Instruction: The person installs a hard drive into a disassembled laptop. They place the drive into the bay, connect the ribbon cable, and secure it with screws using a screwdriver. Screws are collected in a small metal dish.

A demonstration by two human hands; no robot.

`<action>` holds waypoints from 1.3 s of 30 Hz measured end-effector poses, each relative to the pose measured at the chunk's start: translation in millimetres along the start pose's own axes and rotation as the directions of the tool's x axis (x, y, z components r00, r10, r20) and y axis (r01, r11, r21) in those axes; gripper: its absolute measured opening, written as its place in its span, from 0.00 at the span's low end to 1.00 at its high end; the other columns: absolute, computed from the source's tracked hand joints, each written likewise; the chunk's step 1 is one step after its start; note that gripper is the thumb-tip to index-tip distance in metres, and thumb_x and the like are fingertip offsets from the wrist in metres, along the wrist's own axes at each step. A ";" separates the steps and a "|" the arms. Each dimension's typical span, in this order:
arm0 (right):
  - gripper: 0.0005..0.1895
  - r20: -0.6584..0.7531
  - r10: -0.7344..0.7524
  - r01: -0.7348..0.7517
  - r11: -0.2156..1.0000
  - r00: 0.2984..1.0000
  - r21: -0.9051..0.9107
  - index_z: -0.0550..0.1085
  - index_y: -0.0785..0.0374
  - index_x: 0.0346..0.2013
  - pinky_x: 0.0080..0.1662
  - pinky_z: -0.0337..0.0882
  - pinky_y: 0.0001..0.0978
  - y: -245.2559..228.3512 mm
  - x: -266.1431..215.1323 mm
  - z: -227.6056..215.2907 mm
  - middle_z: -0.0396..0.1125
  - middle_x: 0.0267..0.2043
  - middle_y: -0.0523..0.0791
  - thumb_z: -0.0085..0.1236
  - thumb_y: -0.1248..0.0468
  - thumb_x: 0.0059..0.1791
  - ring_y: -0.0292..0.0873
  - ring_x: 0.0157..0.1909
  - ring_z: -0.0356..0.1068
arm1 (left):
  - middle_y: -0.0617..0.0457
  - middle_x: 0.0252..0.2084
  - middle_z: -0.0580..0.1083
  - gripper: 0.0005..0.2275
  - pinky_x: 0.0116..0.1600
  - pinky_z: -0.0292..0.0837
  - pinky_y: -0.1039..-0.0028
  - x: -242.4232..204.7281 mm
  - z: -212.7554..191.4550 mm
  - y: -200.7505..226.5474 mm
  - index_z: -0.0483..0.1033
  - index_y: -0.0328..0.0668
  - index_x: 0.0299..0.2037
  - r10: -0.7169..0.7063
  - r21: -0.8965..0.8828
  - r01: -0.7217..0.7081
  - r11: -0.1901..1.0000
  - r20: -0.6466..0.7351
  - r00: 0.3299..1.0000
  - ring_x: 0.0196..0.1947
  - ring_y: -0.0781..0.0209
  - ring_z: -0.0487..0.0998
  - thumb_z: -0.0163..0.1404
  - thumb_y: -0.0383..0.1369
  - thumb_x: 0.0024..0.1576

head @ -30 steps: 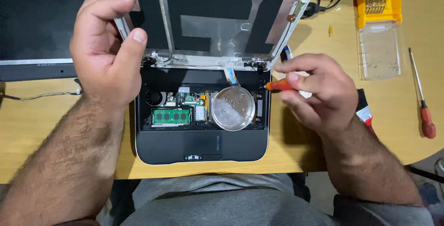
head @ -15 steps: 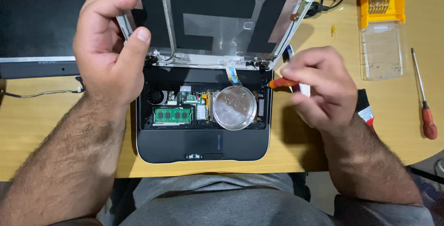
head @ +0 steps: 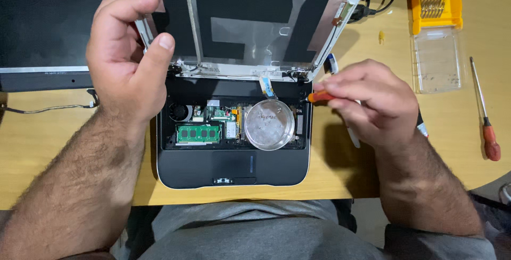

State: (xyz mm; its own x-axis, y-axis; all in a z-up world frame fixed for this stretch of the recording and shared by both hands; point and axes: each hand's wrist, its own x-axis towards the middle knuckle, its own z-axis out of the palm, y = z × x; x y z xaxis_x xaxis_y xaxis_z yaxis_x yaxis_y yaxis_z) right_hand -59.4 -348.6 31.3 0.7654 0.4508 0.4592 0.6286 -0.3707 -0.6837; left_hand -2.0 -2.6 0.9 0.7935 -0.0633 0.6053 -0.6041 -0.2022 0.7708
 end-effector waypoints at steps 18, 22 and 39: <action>0.10 -0.109 -0.155 0.144 0.984 0.982 -0.101 0.74 0.71 0.44 0.45 0.82 0.40 8.6 -7.5 5.7 0.72 0.44 0.63 0.60 0.67 0.52 0.57 0.44 0.77 | 0.35 0.60 0.66 0.13 0.75 0.64 0.58 -1.1 1.2 1.0 0.65 0.27 0.60 0.004 -0.002 -0.004 1.000 -0.006 1.000 0.64 0.44 0.68 0.47 0.23 0.66; 0.17 -0.044 -0.155 0.160 0.979 0.987 0.125 0.71 0.63 0.51 0.51 0.85 0.37 14.7 -9.3 4.1 0.71 0.48 0.59 0.63 0.73 0.49 0.54 0.49 0.80 | 0.35 0.59 0.65 0.13 0.74 0.63 0.59 -1.3 0.5 -0.7 0.65 0.26 0.59 -0.003 0.002 0.003 1.000 0.000 1.000 0.64 0.43 0.68 0.48 0.23 0.66; 0.16 -0.046 -0.201 0.203 0.977 0.979 0.061 0.63 0.67 0.52 0.56 0.82 0.51 20.2 3.1 -0.6 0.64 0.60 0.68 0.55 0.78 0.52 0.65 0.58 0.75 | 0.34 0.59 0.64 0.14 0.73 0.63 0.58 0.1 3.2 -1.9 0.64 0.25 0.59 0.024 -0.046 -0.025 0.999 -0.009 1.000 0.61 0.43 0.68 0.47 0.23 0.66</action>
State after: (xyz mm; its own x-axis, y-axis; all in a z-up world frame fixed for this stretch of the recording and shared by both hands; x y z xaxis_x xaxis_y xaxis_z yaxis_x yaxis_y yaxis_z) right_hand -44.3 -355.1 19.2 0.6293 0.4783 0.6126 0.7614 -0.2213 -0.6094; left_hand -0.5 -5.3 -1.2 0.7778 -0.0595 0.6257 -0.6264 -0.1550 0.7639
